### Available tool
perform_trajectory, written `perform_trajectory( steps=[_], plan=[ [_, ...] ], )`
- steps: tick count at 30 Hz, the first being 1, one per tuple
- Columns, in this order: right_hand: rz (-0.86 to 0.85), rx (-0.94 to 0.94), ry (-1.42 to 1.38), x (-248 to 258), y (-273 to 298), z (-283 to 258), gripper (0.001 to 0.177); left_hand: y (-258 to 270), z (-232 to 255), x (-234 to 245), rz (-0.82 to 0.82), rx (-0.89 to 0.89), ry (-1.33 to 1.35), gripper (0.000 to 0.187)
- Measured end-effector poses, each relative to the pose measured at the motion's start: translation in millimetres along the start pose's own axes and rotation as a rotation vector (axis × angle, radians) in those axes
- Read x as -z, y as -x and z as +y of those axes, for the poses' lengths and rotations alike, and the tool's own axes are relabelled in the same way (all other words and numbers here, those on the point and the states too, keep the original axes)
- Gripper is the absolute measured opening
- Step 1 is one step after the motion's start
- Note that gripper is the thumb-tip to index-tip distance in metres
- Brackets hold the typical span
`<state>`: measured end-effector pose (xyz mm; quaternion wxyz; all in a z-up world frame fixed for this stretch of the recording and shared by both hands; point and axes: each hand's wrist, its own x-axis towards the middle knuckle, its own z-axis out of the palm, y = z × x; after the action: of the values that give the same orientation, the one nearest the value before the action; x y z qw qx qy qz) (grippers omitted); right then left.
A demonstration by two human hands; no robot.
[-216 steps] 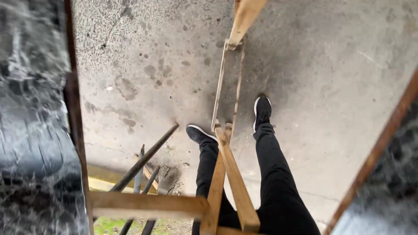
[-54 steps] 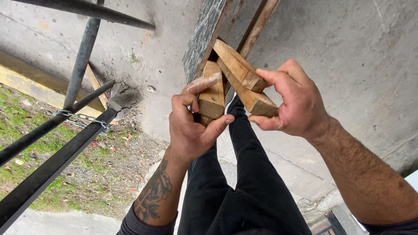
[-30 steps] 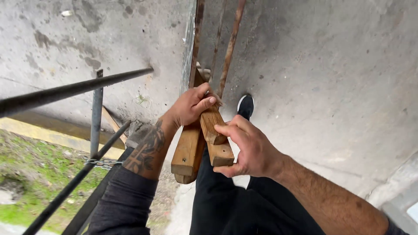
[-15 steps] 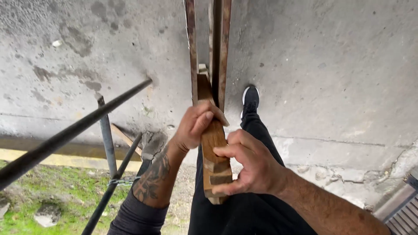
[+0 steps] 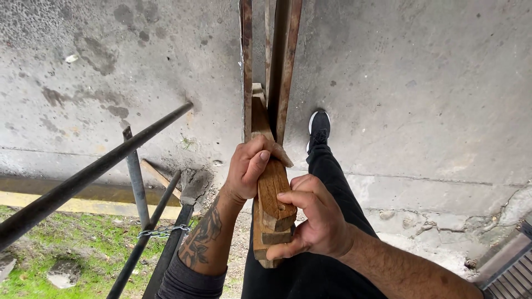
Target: The person lifts a marble slab onto a wooden frame, positions a wooden block against the frame, and aligns a screw by hand. They then use a screwdriver to drive the screw, fastening the block to the frame, and press on the block to check it.
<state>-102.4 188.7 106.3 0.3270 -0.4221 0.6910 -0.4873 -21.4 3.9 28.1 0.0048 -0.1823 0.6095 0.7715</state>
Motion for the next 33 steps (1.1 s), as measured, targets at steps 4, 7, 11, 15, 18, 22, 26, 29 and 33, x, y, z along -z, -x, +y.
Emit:
perform_trajectory(
  steps=[4,7,11,15,18,22,26,29,33],
  plan=[
    [0.059,-0.026,0.011,-7.4,8.1,0.3,0.097,5.0,-10.6,-5.1,0.042,0.019,0.100,0.036],
    [0.062,-0.018,0.004,-11.7,9.2,1.9,0.098,9.2,-10.7,-3.4,0.065,-0.011,0.077,0.035],
    [0.093,-0.010,-0.022,-14.9,3.8,-0.1,0.098,10.6,-10.8,0.8,0.072,-0.033,0.083,0.035],
    [0.047,0.019,-0.031,-18.6,0.0,1.1,0.100,15.9,-14.1,3.7,0.104,0.020,0.100,0.035],
    [0.022,0.049,-0.028,-20.5,-3.3,1.2,0.102,22.8,-19.0,3.9,0.124,0.025,0.155,0.035],
    [0.003,0.069,-0.036,-22.7,-5.1,1.1,0.103,25.3,-22.7,6.0,0.139,-0.035,0.208,0.034],
    [-0.020,0.084,-0.015,-21.5,-4.6,2.8,0.104,28.2,-26.8,4.7,0.162,-0.017,0.207,0.033],
    [-0.055,0.079,-0.036,-20.7,-6.5,5.2,0.105,28.2,-28.7,5.9,0.168,-0.019,0.231,0.033],
    [-0.081,0.122,-0.028,-13.8,-9.8,9.0,0.104,25.0,-26.4,4.2,0.161,-0.026,0.251,0.035]
  ],
)
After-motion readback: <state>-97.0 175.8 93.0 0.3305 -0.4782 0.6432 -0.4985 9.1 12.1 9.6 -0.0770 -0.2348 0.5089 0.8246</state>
